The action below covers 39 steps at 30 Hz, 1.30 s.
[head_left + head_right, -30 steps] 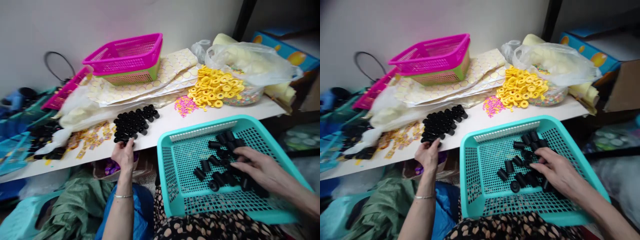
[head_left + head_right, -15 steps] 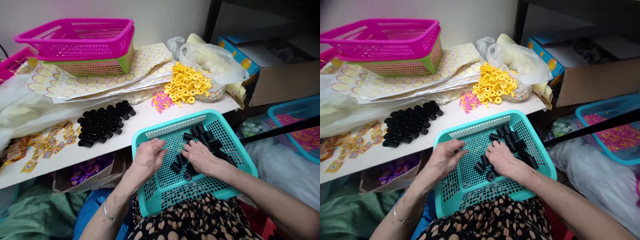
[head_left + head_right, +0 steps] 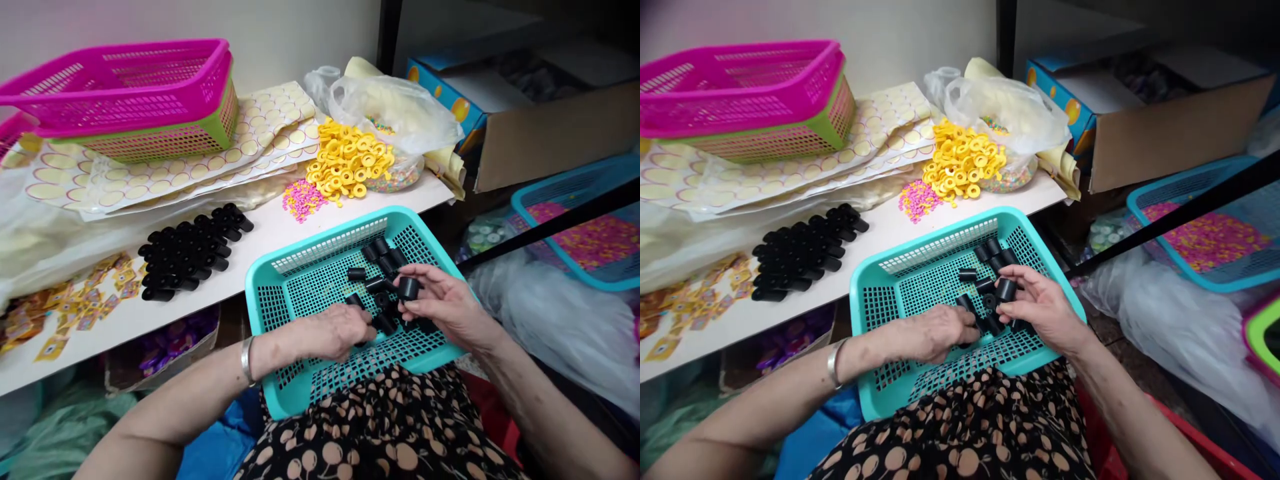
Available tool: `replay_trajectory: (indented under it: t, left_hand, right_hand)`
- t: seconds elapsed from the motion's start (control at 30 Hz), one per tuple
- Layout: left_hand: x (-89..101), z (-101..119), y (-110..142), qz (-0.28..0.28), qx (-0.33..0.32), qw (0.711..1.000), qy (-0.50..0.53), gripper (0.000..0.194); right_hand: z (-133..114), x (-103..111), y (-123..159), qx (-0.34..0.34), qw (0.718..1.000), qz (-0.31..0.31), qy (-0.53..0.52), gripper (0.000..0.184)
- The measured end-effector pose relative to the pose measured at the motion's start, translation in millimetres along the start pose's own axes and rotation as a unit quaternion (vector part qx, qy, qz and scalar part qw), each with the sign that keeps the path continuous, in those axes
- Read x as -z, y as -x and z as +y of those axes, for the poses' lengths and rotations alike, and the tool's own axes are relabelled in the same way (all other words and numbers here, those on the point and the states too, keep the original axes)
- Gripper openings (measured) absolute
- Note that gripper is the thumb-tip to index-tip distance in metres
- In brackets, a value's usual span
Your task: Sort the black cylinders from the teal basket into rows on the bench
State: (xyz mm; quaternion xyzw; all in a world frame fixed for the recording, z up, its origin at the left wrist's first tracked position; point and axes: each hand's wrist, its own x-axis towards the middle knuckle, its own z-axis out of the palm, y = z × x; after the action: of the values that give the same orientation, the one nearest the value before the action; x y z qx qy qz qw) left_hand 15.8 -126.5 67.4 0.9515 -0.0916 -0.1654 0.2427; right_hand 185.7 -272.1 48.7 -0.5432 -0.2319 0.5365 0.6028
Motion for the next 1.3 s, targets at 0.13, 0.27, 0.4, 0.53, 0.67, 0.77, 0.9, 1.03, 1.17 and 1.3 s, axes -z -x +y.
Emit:
replay_trajectory:
  t: [0.13,0.27,0.4,0.53,0.67,0.77,0.9,1.03,1.17,1.3]
  left_hand:
    - [-13.2,11.7,-5.0,-0.009,-0.015,0.992,-0.124,0.021]
    - [-7.5,4.3,1.5,0.063,0.043,0.997,0.016,0.012]
    - [4.8,0.4,10.9,0.207,0.169,0.874,0.406,0.016]
    - [4.8,8.7,14.9,0.277,0.189,0.686,0.646,0.027]
    - [1.5,17.5,12.1,0.328,0.200,0.642,0.663,0.038]
    - [2.7,19.8,9.8,0.380,0.207,0.676,0.596,0.040]
    - [4.1,17.5,10.6,0.399,0.168,0.770,0.468,0.032]
    - [0.7,15.4,12.6,0.410,0.168,0.819,0.363,0.036]
    - [-4.1,14.0,13.8,0.413,0.161,0.835,0.326,0.028]
    - [-6.8,13.2,14.0,0.414,0.139,0.839,0.324,0.020]
  right_hand:
    - [16.0,2.7,14.9,-0.009,1.000,0.012,-0.019,0.051]
    - [21.3,-1.6,18.1,0.030,0.999,0.039,0.008,0.041]
    - [15.8,-16.1,20.1,0.110,0.991,0.068,0.044,0.036]
    - [11.2,-30.9,20.1,0.146,0.988,0.055,0.017,0.036]
    - [12.7,-41.6,14.8,0.064,0.994,-0.024,-0.081,0.031]
    - [15.9,-46.9,12.2,0.011,0.990,-0.038,-0.136,0.028]
    - [19.6,-49.1,12.8,0.040,0.996,0.020,-0.083,0.030]
    - [19.6,-49.0,13.2,0.147,0.984,0.074,0.063,0.032]
    - [13.7,-47.9,11.1,0.235,0.949,0.049,0.206,0.031]
    - [5.5,-46.2,8.9,0.301,0.900,-0.005,0.315,0.033]
